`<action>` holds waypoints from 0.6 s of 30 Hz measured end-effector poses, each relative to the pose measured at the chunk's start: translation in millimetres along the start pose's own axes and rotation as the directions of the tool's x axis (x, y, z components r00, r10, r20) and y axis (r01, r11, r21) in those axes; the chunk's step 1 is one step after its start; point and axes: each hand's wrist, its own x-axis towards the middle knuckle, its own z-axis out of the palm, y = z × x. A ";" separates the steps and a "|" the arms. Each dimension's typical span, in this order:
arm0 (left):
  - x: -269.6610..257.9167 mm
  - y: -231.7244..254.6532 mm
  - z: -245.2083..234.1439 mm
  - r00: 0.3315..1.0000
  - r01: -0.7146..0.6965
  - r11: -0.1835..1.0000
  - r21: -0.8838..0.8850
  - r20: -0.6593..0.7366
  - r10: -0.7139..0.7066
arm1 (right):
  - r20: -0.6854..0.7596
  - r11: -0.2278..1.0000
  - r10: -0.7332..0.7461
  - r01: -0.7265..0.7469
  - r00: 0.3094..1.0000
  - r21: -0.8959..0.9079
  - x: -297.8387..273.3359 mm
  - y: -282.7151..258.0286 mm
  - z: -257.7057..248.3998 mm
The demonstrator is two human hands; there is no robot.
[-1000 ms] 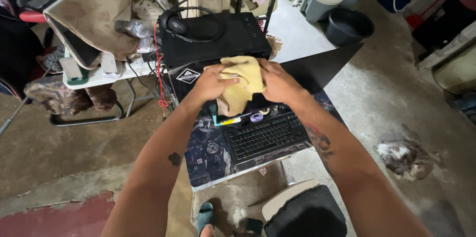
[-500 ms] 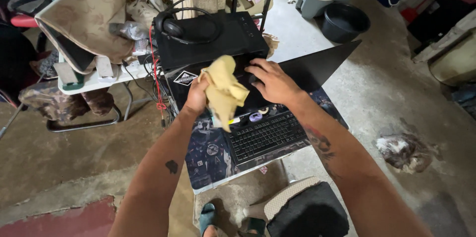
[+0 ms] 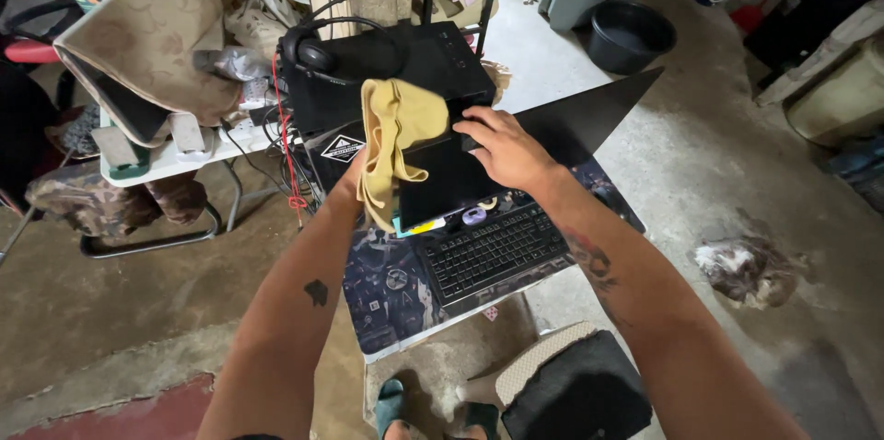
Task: The recorder cleans a computer tower and monitor with a cloth and then packs a garment into a bag.
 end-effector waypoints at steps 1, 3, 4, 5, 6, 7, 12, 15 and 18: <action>2.2 1.2 1.3 0.998 -0.045 0.999 0.013 -0.042 0.045 | 0.003 1.000 0.000 0.000 1.000 -0.002 0.1 0.7 1.0; -4.8 -0.7 -12.0 0.993 -0.087 0.996 0.025 -0.082 0.089 | 0.009 1.000 0.002 -0.002 1.000 -0.005 0.0 1.7 3.2; -0.9 -4.8 -16.8 0.991 -0.099 0.994 0.046 -0.081 0.102 | 0.005 1.000 -0.001 0.001 1.000 -0.007 -0.5 1.9 4.0; 9.1 -12.8 -14.7 0.990 -0.112 0.991 0.068 -0.081 0.117 | 0.001 1.000 -0.006 0.006 1.000 -0.008 0.1 2.7 5.4; 9.0 -13.0 -15.5 0.988 -0.125 0.988 0.090 -0.080 0.132 | 0.002 1.000 -0.005 0.005 1.000 -0.009 1.0 3.5 6.6; 9.0 -13.6 -16.1 0.986 -0.137 0.984 0.111 -0.078 0.146 | -0.001 1.000 -0.008 0.008 1.000 -0.009 1.6 4.1 7.6; 8.3 -16.8 -13.7 0.975 -0.194 0.956 0.221 -0.063 0.212 | -0.003 1.000 0.000 0.000 1.000 -0.007 1.5 5.2 8.1; -2.9 -10.7 1.6 0.967 -0.226 0.930 0.290 -0.049 0.250 | -0.007 1.000 0.007 -0.007 1.000 -0.004 -0.2 5.2 7.7; -15.3 -3.4 12.6 0.956 -0.258 0.896 0.361 -0.035 0.290 | -0.019 1.000 -0.001 0.001 1.000 -0.011 -1.8 2.9 7.3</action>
